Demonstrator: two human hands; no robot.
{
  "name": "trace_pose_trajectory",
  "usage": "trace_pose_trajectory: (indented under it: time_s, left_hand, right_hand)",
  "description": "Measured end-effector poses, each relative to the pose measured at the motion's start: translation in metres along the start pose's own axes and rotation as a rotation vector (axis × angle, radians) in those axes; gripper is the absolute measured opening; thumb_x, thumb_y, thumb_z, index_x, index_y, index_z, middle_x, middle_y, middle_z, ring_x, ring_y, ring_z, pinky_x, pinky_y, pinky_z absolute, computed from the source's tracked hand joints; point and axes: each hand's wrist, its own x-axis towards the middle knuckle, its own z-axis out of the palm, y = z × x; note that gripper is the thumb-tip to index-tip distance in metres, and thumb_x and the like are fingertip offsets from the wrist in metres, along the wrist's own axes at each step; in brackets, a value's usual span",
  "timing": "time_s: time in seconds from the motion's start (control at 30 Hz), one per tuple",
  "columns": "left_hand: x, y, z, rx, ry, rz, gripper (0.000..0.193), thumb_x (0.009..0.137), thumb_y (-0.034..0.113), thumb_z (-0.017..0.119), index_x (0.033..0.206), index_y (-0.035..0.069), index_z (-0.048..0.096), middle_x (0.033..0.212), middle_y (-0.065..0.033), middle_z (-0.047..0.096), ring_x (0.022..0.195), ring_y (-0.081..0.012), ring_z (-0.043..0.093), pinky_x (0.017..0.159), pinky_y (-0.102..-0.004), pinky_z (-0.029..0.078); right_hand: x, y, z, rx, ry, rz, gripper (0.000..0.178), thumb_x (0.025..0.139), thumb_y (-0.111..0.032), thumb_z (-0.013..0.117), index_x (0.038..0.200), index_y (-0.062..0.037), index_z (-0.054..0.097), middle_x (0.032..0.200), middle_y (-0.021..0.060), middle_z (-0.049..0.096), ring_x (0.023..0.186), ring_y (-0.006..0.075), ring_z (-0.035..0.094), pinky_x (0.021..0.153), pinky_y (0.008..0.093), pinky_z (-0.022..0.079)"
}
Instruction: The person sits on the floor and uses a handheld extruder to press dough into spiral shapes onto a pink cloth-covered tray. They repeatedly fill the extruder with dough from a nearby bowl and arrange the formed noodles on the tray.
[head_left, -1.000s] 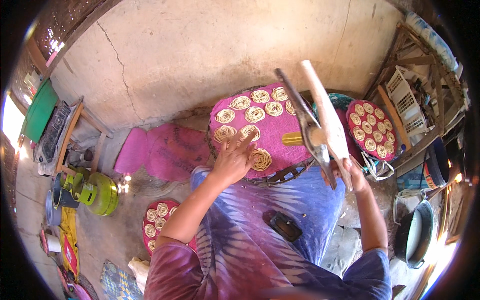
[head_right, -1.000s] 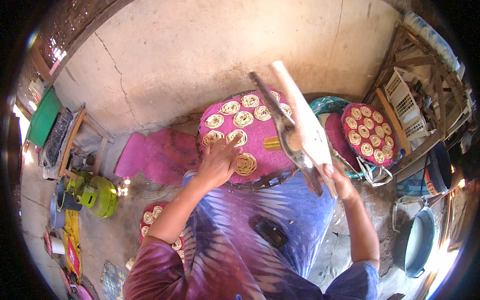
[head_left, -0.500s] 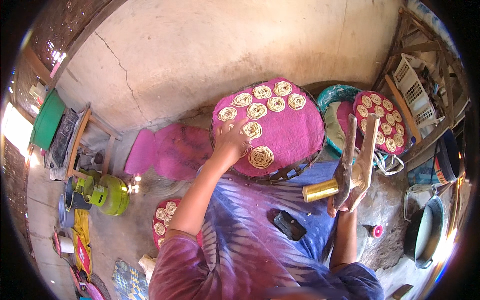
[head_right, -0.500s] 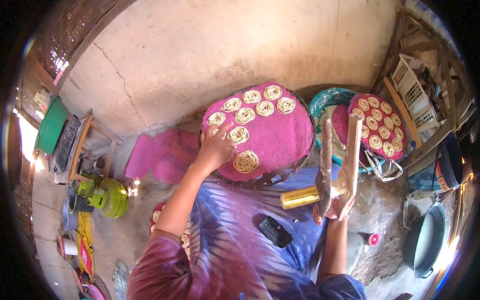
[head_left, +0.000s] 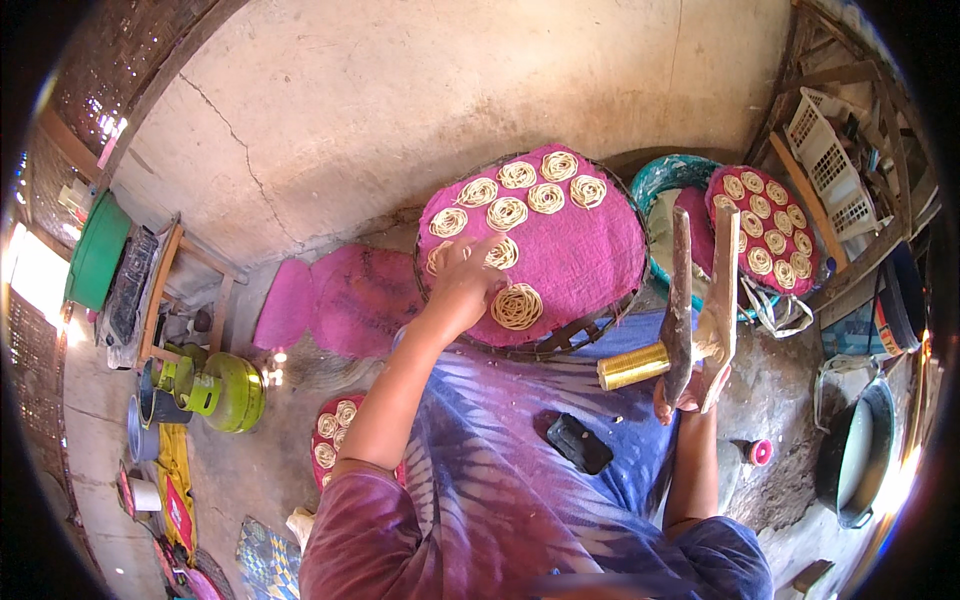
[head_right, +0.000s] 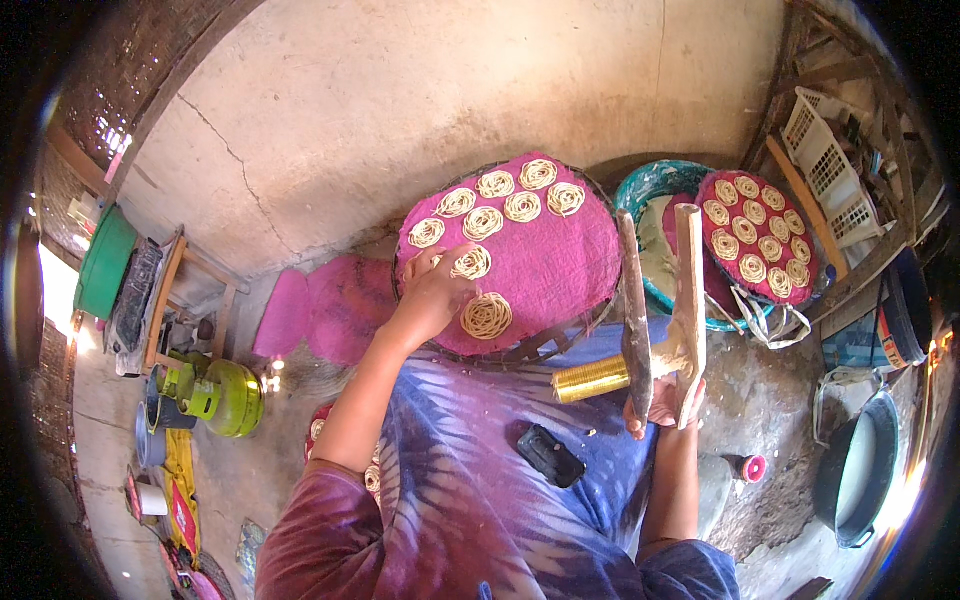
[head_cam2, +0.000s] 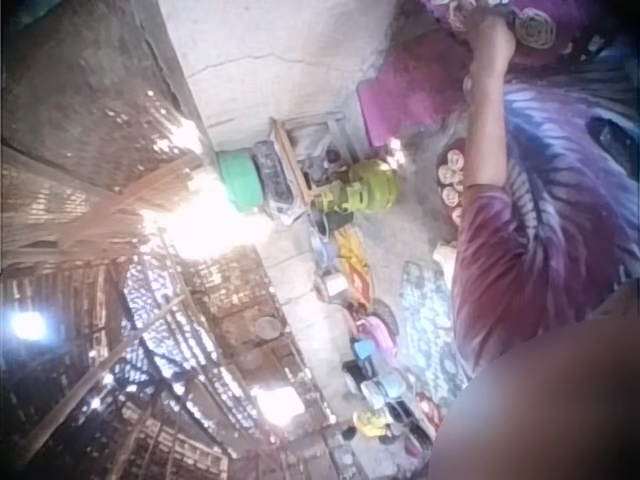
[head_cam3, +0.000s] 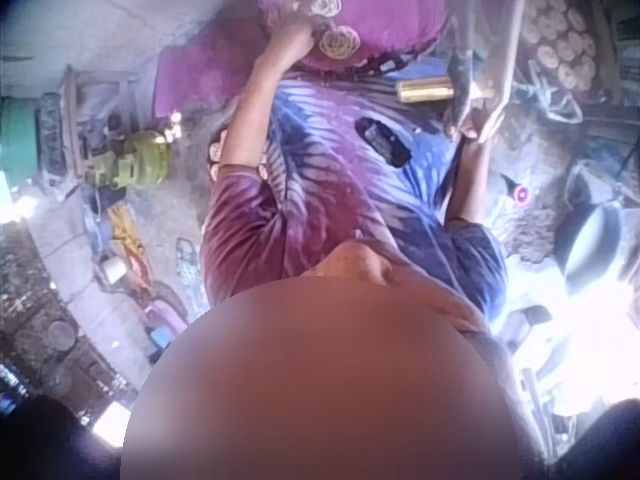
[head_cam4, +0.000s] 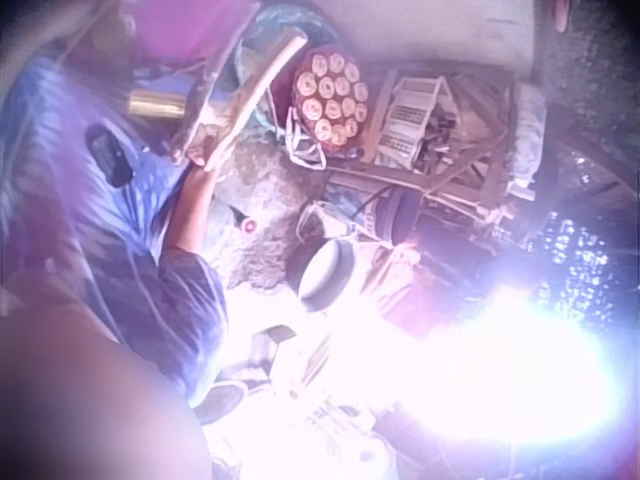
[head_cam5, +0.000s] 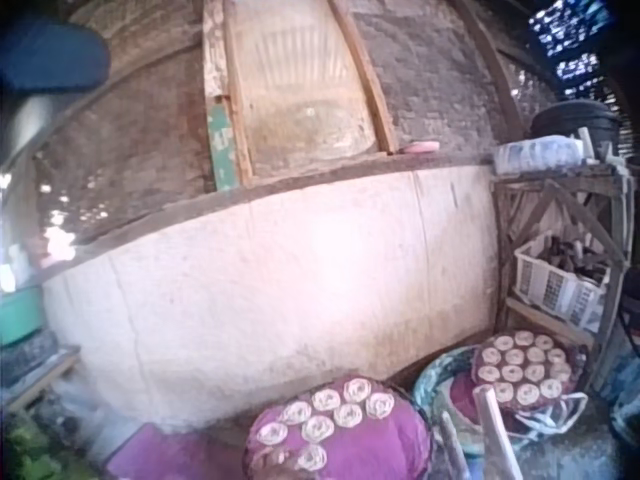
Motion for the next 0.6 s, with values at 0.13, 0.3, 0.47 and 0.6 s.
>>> trace_pose_trajectory:
  time_s: [0.13, 0.3, 0.47, 0.6]
  left_hand:
    - [-0.003, 0.007, -0.005, -0.058, 0.044, 0.010, 0.028, 0.074, -0.003, 0.065, 0.095, 0.012, 0.077, 0.145, -0.0075, 0.047, 0.129, -0.0353, 0.041, 0.107, -0.0464, 0.032]
    - [-0.011, 0.011, -0.012, -0.053, 0.046, -0.015, 0.027, 0.075, -0.003, 0.064, 0.094, 0.011, 0.077, 0.146, -0.0064, 0.045, 0.128, -0.0346, 0.041, 0.107, -0.0467, 0.031]
    - [-0.013, 0.012, -0.012, -0.048, 0.036, -0.030, 0.026, 0.076, -0.003, 0.063, 0.094, 0.011, 0.077, 0.145, -0.0060, 0.046, 0.127, -0.0337, 0.041, 0.106, -0.0479, 0.032]
    - [-0.013, 0.011, -0.007, -0.032, 0.011, -0.038, 0.026, 0.075, -0.002, 0.063, 0.093, 0.011, 0.077, 0.145, -0.0061, 0.047, 0.126, -0.0334, 0.042, 0.105, -0.0482, 0.032]
  right_hand:
    - [-0.002, 0.000, 0.001, 0.000, 0.006, -0.005, 0.117, 0.075, -0.088, 0.043, 0.141, 0.0088, 0.038, 0.094, 0.0313, 0.063, 0.075, 0.0370, 0.065, 0.060, 0.0441, 0.054]
    - [-0.002, 0.000, 0.002, -0.002, 0.008, -0.011, 0.118, 0.074, -0.088, 0.043, 0.141, 0.0088, 0.038, 0.094, 0.0314, 0.063, 0.075, 0.0369, 0.065, 0.060, 0.0441, 0.054]
    - [-0.001, -0.002, 0.003, -0.008, 0.011, -0.016, 0.118, 0.074, -0.089, 0.043, 0.141, 0.0087, 0.038, 0.095, 0.0314, 0.063, 0.075, 0.0369, 0.065, 0.060, 0.0442, 0.054]
    - [0.000, -0.002, 0.003, -0.006, 0.018, -0.019, 0.118, 0.074, -0.089, 0.043, 0.141, 0.0087, 0.038, 0.095, 0.0315, 0.063, 0.075, 0.0368, 0.065, 0.060, 0.0442, 0.054]
